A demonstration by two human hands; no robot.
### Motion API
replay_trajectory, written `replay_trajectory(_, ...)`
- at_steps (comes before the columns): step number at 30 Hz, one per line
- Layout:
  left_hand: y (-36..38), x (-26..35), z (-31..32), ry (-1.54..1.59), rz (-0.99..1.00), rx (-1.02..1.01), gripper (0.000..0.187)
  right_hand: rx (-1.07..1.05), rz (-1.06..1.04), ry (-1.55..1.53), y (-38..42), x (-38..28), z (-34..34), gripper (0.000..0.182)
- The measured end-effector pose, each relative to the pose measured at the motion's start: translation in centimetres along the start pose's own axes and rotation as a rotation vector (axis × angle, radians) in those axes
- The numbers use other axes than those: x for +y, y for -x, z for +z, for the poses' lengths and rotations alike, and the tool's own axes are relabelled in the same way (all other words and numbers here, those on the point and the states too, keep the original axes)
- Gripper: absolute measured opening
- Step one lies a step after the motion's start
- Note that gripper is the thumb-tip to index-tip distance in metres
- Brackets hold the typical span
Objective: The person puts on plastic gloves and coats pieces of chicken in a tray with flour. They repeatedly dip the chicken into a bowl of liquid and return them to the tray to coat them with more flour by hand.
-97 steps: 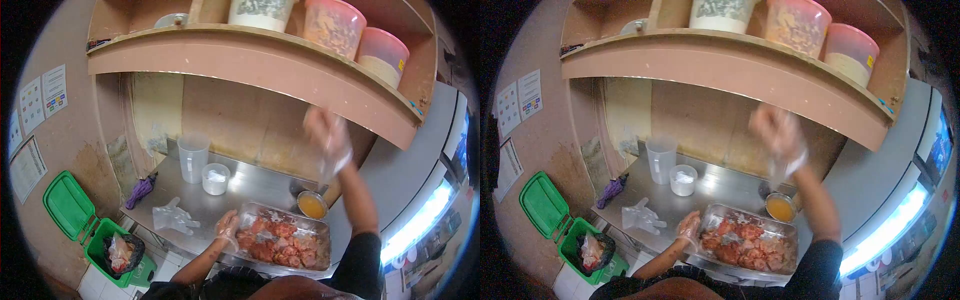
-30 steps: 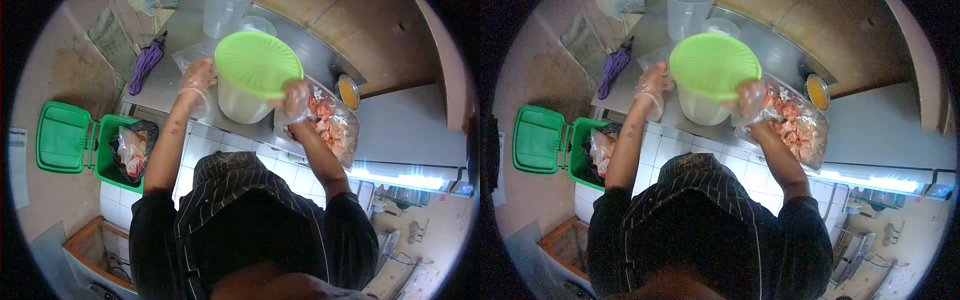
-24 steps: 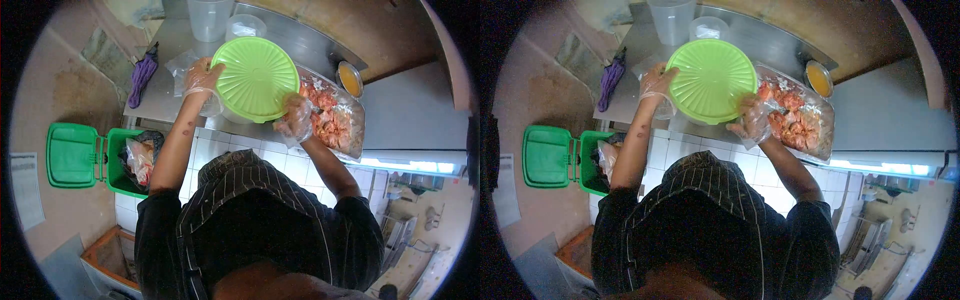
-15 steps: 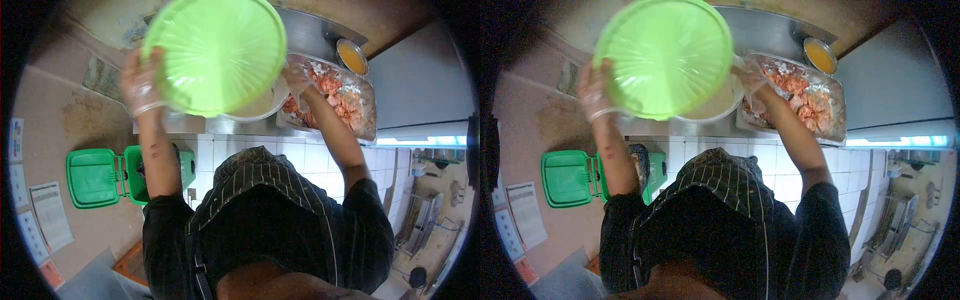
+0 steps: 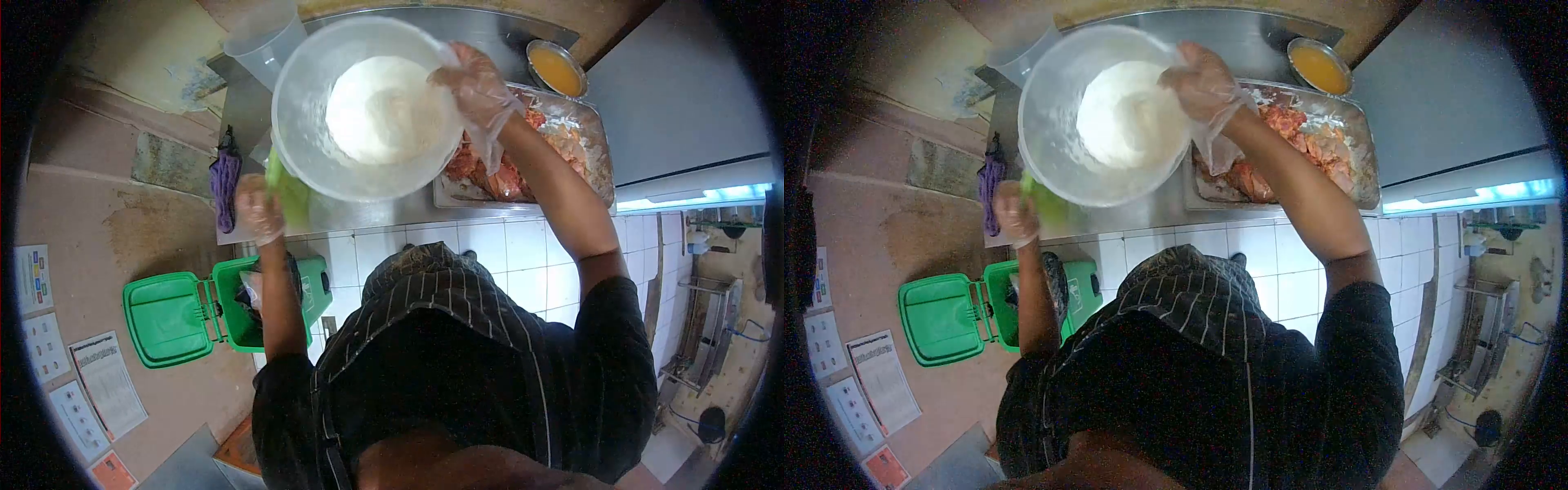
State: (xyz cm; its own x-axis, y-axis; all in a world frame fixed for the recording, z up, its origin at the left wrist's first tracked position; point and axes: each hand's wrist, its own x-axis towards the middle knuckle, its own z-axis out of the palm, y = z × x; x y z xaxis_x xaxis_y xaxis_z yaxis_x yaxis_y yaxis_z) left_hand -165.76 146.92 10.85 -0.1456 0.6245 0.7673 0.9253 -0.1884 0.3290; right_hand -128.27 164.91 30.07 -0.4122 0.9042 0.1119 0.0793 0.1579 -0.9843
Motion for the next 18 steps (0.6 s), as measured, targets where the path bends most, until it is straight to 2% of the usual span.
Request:
replay_trajectory(1, 2.1, -0.5, 2.4, 0.066, -0.102, -0.1, 0.053, 0.004, -0.011, -0.236, 0.3, -0.8, -0.7, 0.032)
replay_trajectory(3, 2.3, 2.6, 4.3, -0.217, 0.125, -0.248, 0.05, 0.067, -0.061, -0.202, 0.7, -1.6, -1.6, 0.027)
replay_trajectory(5, -0.2, 8.4, 4.1, -0.159, 0.081, -0.24, 0.047, 0.132, -0.105, -0.172, 1.4, -2.2, -2.3, 0.023)
replay_trajectory(7, -0.6, 10.2, 2.9, -0.097, 0.035, -0.231, 0.045, 0.257, -0.084, -0.114, 2.1, -2.7, -2.6, 0.021)
replay_trajectory(9, -1.7, 10.4, 1.7, 0.04, -0.239, 0.058, 0.037, 0.3, -0.095, -0.139, 2.6, -2.5, -2.9, 0.02)
replay_trajectory(10, -2.5, 10.5, 1.7, 0.044, -0.231, 0.058, 0.037, 0.34, -0.084, -0.165, 2.9, -2.3, -3.0, 0.019)
replay_trajectory(12, -7.4, 15.1, -1.0, 0.071, -0.087, 0.306, 0.027, 0.393, -0.085, -0.055, 3.3, -2.5, -2.8, 0.019)
replay_trajectory(14, -12.2, 20.7, -0.6, 0.378, -0.165, -0.02, 0.02, 0.412, -0.068, 0.058, 3.7, -2.0, -2.5, 0.018)
replay_trajectory(15, -14.0, 22.1, 1.3, 0.183, -0.067, -0.239, 0.021, 0.414, -0.074, 0.007, 3.1, -1.4, -2.8, 0.019)
replay_trajectory(16, -16.7, 25.2, 1.5, -0.114, -0.055, -0.552, 0.039, 0.419, -0.078, -0.045, 2.9, -0.9, -2.8, 0.019)
replay_trajectory(17, -17.4, 25.8, 4.5, -0.141, -0.092, -0.7, 0.043, 0.409, -0.116, -0.183, 3.0, -0.8, -2.6, 0.018)
replay_trajectory(18, -19.2, 27.3, 5.9, -0.188, -0.107, -0.879, 0.04, 0.396, -0.124, -0.178, 2.8, -0.8, -2.5, 0.018)
